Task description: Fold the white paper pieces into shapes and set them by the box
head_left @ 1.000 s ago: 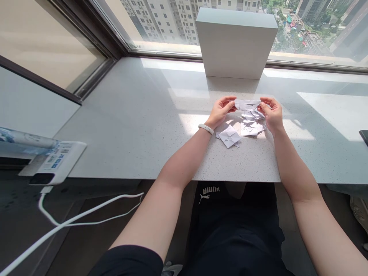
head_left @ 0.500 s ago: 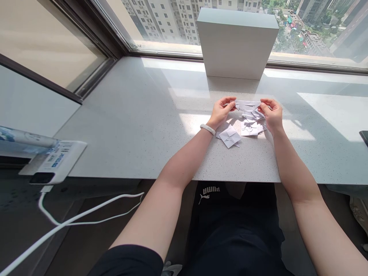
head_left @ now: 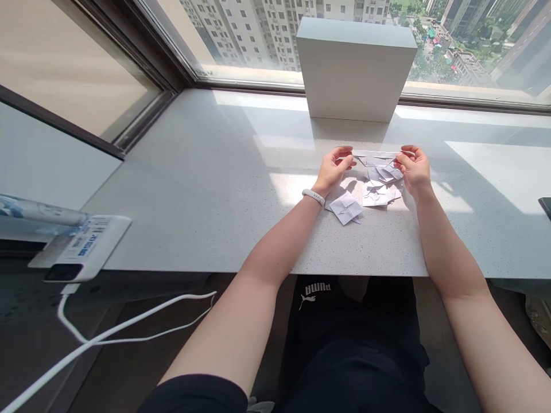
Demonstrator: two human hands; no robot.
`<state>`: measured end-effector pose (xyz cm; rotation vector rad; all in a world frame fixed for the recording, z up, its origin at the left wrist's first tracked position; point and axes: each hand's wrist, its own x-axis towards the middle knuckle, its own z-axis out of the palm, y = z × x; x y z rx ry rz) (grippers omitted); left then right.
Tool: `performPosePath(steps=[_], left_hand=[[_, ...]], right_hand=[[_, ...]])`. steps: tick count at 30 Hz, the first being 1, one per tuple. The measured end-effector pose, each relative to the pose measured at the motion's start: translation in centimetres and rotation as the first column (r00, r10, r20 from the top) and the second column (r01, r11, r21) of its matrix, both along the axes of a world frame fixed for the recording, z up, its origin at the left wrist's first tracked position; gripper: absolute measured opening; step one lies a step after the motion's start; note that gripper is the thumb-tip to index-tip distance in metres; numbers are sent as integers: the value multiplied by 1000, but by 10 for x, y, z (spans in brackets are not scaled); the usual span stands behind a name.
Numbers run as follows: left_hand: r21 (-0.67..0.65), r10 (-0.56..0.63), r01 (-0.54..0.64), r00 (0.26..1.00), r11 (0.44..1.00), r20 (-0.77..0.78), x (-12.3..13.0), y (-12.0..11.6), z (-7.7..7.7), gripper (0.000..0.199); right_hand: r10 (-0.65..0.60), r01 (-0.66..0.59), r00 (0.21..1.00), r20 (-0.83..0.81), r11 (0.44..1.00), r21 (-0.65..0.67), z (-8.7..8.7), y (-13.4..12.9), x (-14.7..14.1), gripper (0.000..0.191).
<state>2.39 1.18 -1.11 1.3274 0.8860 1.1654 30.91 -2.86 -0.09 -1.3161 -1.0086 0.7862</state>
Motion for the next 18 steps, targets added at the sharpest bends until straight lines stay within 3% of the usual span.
performPosePath(steps=[3,9,15,18], left_hand=[[-10,37,-37,999,999,-18,3,1,-4,26],[1,36,-36,999,999,-41,6,-3,-6,19],[2,18,-18,1000,1000,-26,3,-7,-5,18],[4,9,-8,1000,1000,-25,2,-8,-4,16]], right_hand=[[-18,19,1000,6,998,-59,10,30,21,42],[-177,170,984,-9,956,-238,22,103,42,41],[-281,295,955,93,915,-276,27,153,45,43],[-252,294,950,184,920,-258,22,167,55,47]])
